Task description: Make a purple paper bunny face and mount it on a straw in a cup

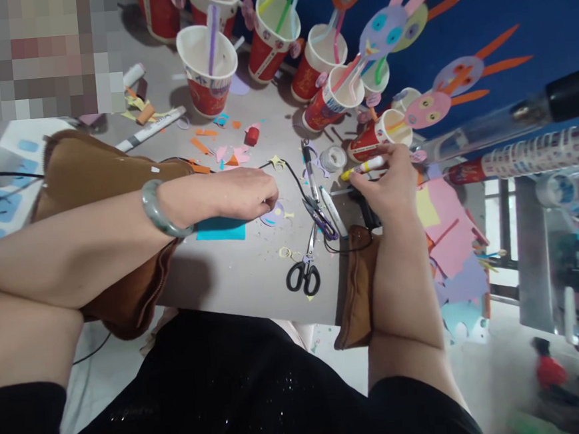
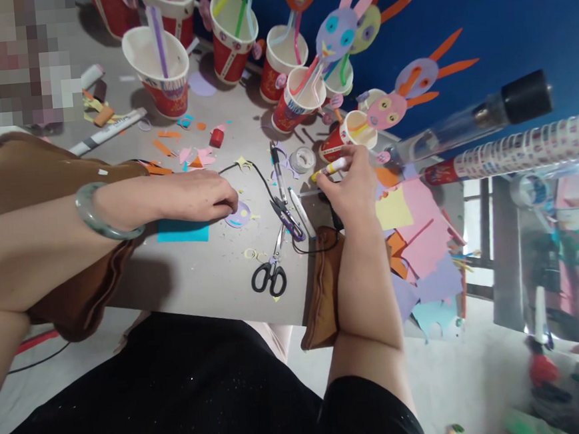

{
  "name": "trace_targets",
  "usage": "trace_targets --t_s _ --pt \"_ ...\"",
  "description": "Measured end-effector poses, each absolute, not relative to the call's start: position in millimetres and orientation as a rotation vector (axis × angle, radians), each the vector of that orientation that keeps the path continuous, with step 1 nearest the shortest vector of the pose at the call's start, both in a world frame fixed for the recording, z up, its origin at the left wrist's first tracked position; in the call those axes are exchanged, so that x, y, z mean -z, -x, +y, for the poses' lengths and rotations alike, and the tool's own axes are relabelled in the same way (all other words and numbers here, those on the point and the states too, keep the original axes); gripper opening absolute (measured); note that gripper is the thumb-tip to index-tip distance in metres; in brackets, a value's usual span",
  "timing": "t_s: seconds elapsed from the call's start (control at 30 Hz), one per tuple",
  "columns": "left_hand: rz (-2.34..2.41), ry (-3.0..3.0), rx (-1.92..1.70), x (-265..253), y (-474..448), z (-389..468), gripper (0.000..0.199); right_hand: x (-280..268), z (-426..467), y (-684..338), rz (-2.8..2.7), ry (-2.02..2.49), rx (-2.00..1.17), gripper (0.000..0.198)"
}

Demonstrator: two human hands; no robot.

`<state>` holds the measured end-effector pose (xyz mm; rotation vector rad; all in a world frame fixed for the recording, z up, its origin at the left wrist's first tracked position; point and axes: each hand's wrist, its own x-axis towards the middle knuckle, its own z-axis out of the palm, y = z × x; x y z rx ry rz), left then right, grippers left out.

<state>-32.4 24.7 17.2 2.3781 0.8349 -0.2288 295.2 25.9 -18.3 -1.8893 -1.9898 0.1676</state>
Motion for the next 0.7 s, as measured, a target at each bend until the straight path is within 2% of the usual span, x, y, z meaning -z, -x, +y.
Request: trace_targets --t_s 0.1,0.23,0.37,0.5,0.7 --pt "0.837 -2.383 0.216 -15.7 33.3 25.0 0.036 2.5 13.4 -274.3 -1.992 1.864 0.173 0.048" --pt "0.829 -2.373 0.177 -11.5 34.5 25.9 0.034 -2.2 3.2 -239.9 -2.309 1.680 0.180 0.026" --pt "0.832 -2.405 0.149 -9.1 33.2 25.8 0.033 12.2 5.3 -217.0 -2.586 1.728 0.094 0.032" --pt "0.833 -2.417 0.138 -8.6 33.5 24.3 0.033 21.4 8.7 -214.1 -2.570 1.902 0.100 0.037" --pt "0.797 -2.441 0.074 -9.5 36.9 22.9 0.034 22.2 16.3 -222.5 -2.500 1.819 0.139 0.035"
